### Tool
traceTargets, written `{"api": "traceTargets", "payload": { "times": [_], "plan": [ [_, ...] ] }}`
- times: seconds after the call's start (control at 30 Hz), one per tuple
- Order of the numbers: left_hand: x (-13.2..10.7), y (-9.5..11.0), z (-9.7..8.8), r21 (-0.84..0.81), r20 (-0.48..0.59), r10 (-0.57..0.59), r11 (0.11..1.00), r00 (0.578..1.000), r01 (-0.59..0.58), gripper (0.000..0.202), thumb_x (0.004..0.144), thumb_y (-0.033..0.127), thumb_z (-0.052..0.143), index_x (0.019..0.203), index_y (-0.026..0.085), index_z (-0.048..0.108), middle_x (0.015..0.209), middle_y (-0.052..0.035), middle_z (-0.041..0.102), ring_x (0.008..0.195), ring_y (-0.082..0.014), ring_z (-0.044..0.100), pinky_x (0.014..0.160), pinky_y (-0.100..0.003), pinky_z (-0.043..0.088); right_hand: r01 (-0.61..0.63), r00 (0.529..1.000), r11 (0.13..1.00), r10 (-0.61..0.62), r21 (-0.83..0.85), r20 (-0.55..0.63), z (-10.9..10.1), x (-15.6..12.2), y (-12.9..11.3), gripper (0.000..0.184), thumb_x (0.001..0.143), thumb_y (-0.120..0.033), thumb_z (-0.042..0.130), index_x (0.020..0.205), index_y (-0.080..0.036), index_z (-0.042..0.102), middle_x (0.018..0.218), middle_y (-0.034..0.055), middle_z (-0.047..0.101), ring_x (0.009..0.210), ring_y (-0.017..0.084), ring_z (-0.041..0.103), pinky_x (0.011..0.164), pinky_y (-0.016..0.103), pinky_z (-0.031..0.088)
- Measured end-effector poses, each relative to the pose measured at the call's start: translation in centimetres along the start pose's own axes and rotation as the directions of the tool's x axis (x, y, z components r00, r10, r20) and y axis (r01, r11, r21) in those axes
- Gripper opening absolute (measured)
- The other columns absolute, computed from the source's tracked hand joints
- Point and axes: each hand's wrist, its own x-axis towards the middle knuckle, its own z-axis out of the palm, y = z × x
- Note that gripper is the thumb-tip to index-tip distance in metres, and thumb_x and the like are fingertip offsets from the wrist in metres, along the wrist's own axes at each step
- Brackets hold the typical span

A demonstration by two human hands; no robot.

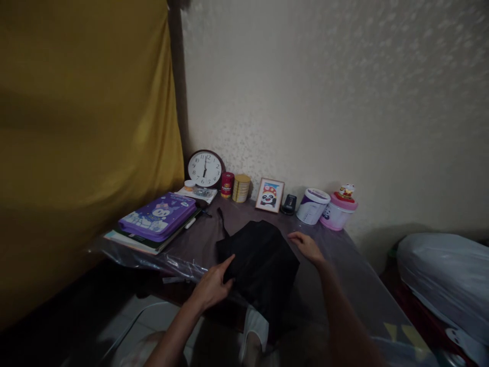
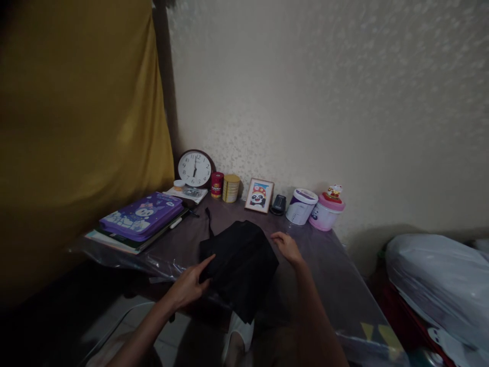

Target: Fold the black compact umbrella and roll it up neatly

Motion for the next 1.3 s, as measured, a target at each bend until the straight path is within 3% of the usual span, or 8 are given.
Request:
{"api": "traceTargets", "payload": {
  "times": [0.2, 0.33, 0.43, 0.57, 0.73, 0.9, 1.1, 1.3],
  "plan": [
    [0.4, -0.4, 0.2, -0.029, 0.004, -0.024, 0.999, 1.000, 0.024, 0.064, 0.074, 0.024, 0.052, 0.134, 0.022, 0.029, 0.115, -0.0061, 0.059, 0.101, -0.0196, 0.056, 0.084, -0.028, 0.040, -0.169, 0.919, 0.930, 0.028, 0.328, 0.394, -1.2, -2.5, 0.8, 0.037, 0.061, -0.019, 0.057, 0.097, -0.021, 0.055, 0.094, 0.0034, 0.064, 0.087, 0.021, 0.060, 0.073, 0.033, 0.048],
    [0.6, -0.6, 0.2, -0.056, -0.012, -0.048, 0.997, 0.999, 0.047, 0.063, 0.074, 0.024, 0.052, 0.133, 0.021, 0.032, 0.111, -0.0061, 0.061, 0.097, -0.0188, 0.058, 0.081, -0.027, 0.042, -0.192, 0.878, 0.914, -0.003, 0.358, 0.478, -1.4, -3.1, -0.7, 0.061, 0.064, -0.024, 0.061, 0.121, -0.024, 0.039, 0.106, 0.0062, 0.060, 0.091, 0.021, 0.059, 0.071, 0.032, 0.049],
    [0.7, -0.7, 0.2, -0.094, -0.011, -0.040, 0.995, 0.999, 0.039, 0.062, 0.073, 0.025, 0.052, 0.133, 0.021, 0.032, 0.110, -0.0057, 0.062, 0.092, -0.0177, 0.059, 0.078, -0.026, 0.043, -0.101, 0.911, 0.946, -0.037, 0.309, 0.411, -1.6, -2.9, -1.5, 0.060, 0.066, -0.028, 0.062, 0.122, -0.025, 0.041, 0.124, 0.0093, 0.047, 0.099, 0.022, 0.056, 0.077, 0.034, 0.048],
    [0.9, -1.0, 0.3, -0.135, -0.015, -0.019, 0.991, 1.000, 0.016, 0.062, 0.073, 0.024, 0.052, 0.132, 0.019, 0.033, 0.108, -0.0056, 0.063, 0.091, -0.0170, 0.059, 0.077, -0.025, 0.042, 0.090, 0.933, 0.983, -0.138, 0.157, 0.331, -1.7, -2.2, -1.7, 0.028, 0.065, -0.033, 0.064, 0.090, -0.021, 0.064, 0.137, 0.0086, 0.031, 0.121, 0.028, 0.038, 0.094, 0.038, 0.038],
    [0.7, -0.8, 0.3, -0.085, -0.004, -0.048, 0.995, 0.999, 0.048, 0.062, 0.073, 0.026, 0.051, 0.132, 0.020, 0.033, 0.089, -0.0030, 0.067, 0.073, -0.0161, 0.061, 0.067, -0.025, 0.043, 0.190, 0.946, 0.964, -0.231, 0.188, 0.226, -1.4, -1.6, -1.9, 0.020, 0.071, -0.039, 0.059, 0.078, -0.020, 0.064, 0.131, 0.0087, 0.039, 0.114, 0.025, 0.046, 0.097, 0.040, 0.034],
    [0.5, -0.6, 0.2, -0.061, 0.017, -0.062, 0.996, 0.998, 0.063, 0.064, 0.072, 0.026, 0.052, 0.133, 0.019, 0.032, 0.085, -0.0030, 0.067, 0.072, -0.0163, 0.060, 0.067, -0.025, 0.042, 0.231, 0.951, 0.932, -0.277, 0.278, 0.139, -0.6, -1.0, -3.6, 0.015, 0.075, -0.035, 0.056, 0.080, -0.022, 0.061, 0.121, 0.0065, 0.052, 0.114, 0.021, 0.046, 0.097, 0.037, 0.033],
    [0.3, -0.4, 0.2, -0.035, 0.056, -0.047, 0.998, 0.997, 0.049, 0.065, 0.072, 0.026, 0.052, 0.133, 0.020, 0.031, 0.087, -0.0031, 0.066, 0.073, -0.0161, 0.060, 0.067, -0.024, 0.042, 0.248, 0.960, 0.931, -0.274, 0.268, 0.062, 0.7, -0.6, -6.5, 0.020, 0.080, -0.034, 0.050, 0.093, -0.022, 0.059, 0.102, 0.0034, 0.061, 0.099, 0.018, 0.053, 0.090, 0.033, 0.037],
    [-0.3, 0.1, 0.4, 0.117, 0.054, 0.022, 0.993, 0.998, -0.028, 0.063, 0.074, 0.029, 0.050, 0.133, 0.020, 0.029, 0.085, -0.0041, 0.065, 0.070, -0.0164, 0.060, 0.066, -0.025, 0.042, 0.197, 0.976, 0.940, -0.215, 0.278, 0.035, 2.8, 0.4, -7.0, 0.022, 0.079, -0.039, 0.047, 0.089, -0.021, 0.056, 0.088, 0.0003, 0.061, 0.085, 0.016, 0.056, 0.078, 0.030, 0.042]
  ]
}}
